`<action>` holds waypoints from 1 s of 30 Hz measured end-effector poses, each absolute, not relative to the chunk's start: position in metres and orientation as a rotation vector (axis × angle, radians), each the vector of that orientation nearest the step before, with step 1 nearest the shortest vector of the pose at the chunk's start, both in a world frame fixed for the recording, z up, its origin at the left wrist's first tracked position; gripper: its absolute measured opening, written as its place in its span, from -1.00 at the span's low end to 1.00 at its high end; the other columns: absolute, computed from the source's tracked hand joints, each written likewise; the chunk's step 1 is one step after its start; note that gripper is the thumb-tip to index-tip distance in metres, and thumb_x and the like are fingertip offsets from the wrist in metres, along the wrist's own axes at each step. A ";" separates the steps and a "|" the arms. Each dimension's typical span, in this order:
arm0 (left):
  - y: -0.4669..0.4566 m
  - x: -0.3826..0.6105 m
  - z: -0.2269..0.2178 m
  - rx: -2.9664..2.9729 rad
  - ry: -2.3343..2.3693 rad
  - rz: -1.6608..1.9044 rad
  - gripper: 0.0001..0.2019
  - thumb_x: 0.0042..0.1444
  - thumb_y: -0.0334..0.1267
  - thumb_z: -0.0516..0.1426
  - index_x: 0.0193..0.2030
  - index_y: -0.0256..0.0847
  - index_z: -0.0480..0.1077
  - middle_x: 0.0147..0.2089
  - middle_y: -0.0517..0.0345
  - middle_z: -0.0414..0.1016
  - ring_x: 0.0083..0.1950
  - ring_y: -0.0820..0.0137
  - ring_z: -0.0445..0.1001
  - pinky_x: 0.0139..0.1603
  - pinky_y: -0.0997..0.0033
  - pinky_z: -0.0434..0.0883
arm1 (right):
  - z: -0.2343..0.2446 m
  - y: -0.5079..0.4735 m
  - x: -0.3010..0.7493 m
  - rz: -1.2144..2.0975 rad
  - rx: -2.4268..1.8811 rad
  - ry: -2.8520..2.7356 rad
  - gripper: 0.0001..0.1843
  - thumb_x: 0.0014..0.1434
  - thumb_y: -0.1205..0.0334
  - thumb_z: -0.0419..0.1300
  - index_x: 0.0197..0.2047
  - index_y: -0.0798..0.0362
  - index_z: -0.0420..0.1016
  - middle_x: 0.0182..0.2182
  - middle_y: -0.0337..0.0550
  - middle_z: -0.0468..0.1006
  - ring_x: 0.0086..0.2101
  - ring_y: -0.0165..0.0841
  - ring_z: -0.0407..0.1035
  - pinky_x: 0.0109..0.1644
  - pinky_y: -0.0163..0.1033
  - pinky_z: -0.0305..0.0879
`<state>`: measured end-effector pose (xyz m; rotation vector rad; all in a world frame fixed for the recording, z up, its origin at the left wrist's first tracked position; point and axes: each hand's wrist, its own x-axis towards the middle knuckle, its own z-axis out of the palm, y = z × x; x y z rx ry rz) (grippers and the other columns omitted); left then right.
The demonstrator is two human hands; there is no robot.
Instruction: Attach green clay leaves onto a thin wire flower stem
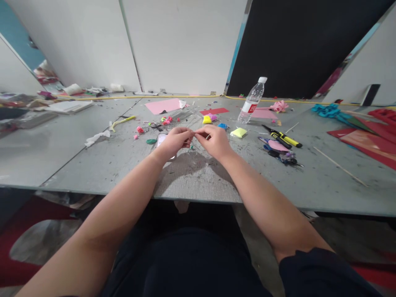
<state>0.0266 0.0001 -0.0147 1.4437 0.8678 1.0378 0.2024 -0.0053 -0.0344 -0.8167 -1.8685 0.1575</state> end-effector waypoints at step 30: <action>0.001 0.024 -0.013 1.397 0.899 1.034 -0.70 0.13 -0.37 0.36 -0.56 -0.30 0.40 -0.53 0.24 0.29 -0.51 0.60 0.28 -0.45 0.56 0.26 | -0.031 -0.009 0.204 0.138 -0.930 -1.873 -0.87 0.24 0.34 0.29 -0.32 0.02 0.67 -0.39 -0.12 0.67 -0.37 -0.30 0.46 -0.21 -0.16 0.33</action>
